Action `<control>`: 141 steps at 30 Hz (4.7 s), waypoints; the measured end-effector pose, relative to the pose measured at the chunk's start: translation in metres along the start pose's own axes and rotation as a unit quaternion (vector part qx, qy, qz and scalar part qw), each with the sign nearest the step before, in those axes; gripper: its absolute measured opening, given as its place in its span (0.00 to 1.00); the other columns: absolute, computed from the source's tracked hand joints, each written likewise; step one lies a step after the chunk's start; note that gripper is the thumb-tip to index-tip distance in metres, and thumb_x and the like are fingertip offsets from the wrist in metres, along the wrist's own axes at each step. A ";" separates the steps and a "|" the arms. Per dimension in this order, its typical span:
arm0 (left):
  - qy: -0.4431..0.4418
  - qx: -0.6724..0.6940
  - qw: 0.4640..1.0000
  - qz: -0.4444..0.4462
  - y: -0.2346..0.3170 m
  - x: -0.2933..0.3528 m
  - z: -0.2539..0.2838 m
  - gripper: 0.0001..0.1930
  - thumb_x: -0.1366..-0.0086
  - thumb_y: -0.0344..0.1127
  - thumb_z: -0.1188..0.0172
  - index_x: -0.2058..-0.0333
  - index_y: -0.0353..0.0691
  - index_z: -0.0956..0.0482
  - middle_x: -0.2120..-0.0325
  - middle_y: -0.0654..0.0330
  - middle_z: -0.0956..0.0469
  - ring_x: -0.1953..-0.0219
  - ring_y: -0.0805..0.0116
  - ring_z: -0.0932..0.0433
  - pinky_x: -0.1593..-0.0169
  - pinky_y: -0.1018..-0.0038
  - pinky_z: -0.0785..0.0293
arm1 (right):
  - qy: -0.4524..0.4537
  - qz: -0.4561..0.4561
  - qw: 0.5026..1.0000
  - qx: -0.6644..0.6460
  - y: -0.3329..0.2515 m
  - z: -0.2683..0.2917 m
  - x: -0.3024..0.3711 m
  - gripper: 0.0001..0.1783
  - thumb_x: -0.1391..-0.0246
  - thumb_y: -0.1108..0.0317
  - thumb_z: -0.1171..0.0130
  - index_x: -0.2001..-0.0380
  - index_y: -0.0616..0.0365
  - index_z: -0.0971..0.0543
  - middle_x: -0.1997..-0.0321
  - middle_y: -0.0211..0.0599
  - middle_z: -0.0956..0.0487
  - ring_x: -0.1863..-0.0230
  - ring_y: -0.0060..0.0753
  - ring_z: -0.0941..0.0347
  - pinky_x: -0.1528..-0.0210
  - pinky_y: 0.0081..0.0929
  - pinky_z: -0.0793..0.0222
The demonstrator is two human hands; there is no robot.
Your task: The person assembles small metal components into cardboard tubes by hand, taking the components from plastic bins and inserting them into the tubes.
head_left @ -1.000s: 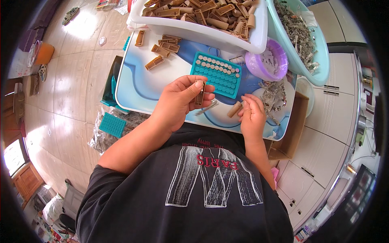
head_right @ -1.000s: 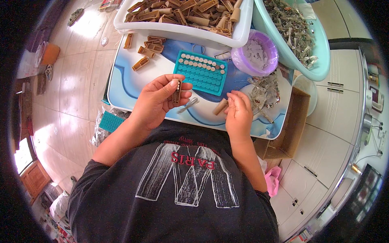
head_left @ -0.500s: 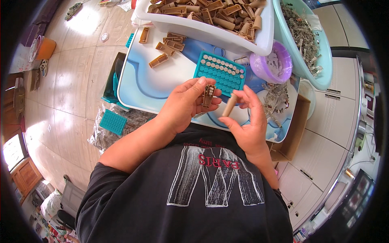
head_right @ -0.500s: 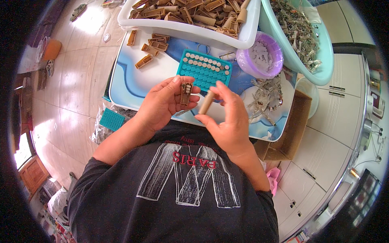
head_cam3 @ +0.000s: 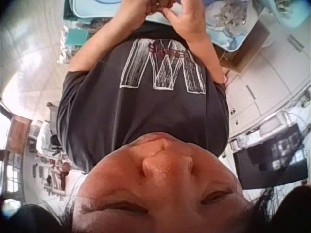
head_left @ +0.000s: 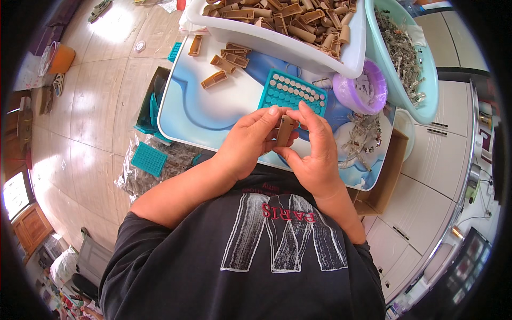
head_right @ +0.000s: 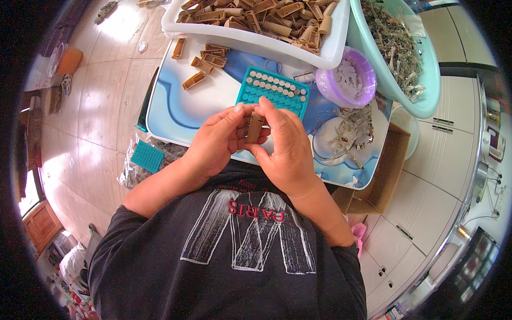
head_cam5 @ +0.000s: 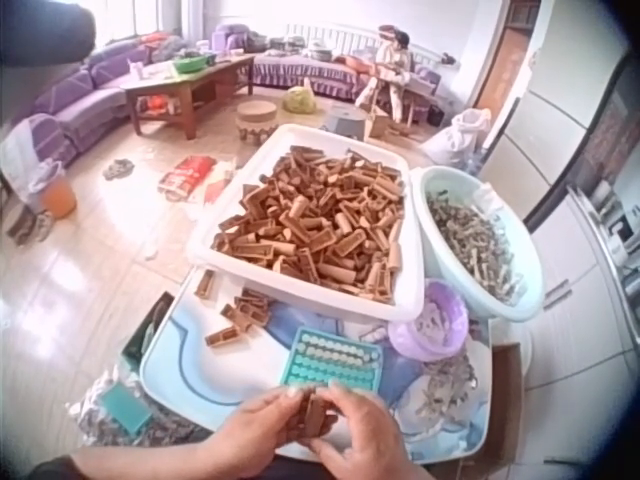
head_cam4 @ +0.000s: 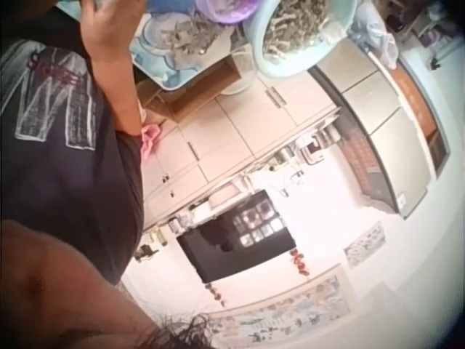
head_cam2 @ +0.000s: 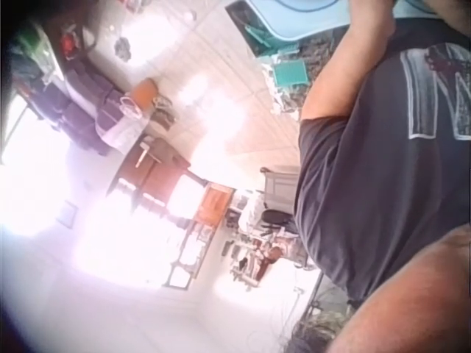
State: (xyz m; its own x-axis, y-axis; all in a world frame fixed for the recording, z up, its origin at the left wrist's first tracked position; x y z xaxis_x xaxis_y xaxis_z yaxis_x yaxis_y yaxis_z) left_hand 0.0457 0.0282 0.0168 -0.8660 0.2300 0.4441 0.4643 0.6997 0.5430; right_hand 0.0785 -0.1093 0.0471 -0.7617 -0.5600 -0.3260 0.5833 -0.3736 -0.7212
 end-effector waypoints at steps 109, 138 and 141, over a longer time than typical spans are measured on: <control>0.023 0.087 0.995 0.039 0.004 -0.010 0.007 0.16 0.34 0.33 0.50 0.50 0.29 0.33 0.60 0.54 0.26 0.60 0.66 0.24 0.53 0.72 0.25 | 0.073 -0.275 0.940 0.188 0.085 0.109 -0.067 0.08 0.50 0.72 0.45 0.66 0.62 0.24 0.68 0.44 0.21 0.70 0.38 0.23 0.64 0.30 0.27; -0.045 0.147 0.987 0.053 -0.001 -0.006 0.005 0.15 0.34 0.34 0.51 0.52 0.29 0.31 0.59 0.52 0.25 0.58 0.64 0.23 0.48 0.68 0.26 | 0.112 -0.019 0.991 -0.071 0.008 0.012 -0.001 0.05 0.53 0.78 0.39 0.71 0.63 0.25 0.70 0.38 0.24 0.69 0.31 0.26 0.67 0.24 0.30; -0.047 0.133 0.988 0.056 0.001 -0.005 0.003 0.15 0.34 0.34 0.50 0.52 0.30 0.30 0.60 0.53 0.24 0.58 0.65 0.23 0.48 0.68 0.27 | 0.120 -0.013 0.990 -0.071 0.008 0.011 -0.001 0.05 0.54 0.78 0.39 0.72 0.62 0.25 0.71 0.38 0.24 0.70 0.32 0.26 0.67 0.25 0.30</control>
State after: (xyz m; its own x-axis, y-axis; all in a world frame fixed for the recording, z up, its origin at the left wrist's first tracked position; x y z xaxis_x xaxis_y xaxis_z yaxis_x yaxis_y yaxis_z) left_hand 0.0496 0.0299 0.0126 -0.8308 0.3701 0.4157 0.5043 0.8166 0.2809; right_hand 0.0876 -0.1201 0.0486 -0.8309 -0.3532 -0.4299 0.5303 -0.2687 -0.8041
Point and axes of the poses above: each hand's wrist, its own x-axis away from the middle knuckle, its own z-axis out of the back of the hand, y = z × x, the point moved 2 cm from there along -x, towards the middle knuckle
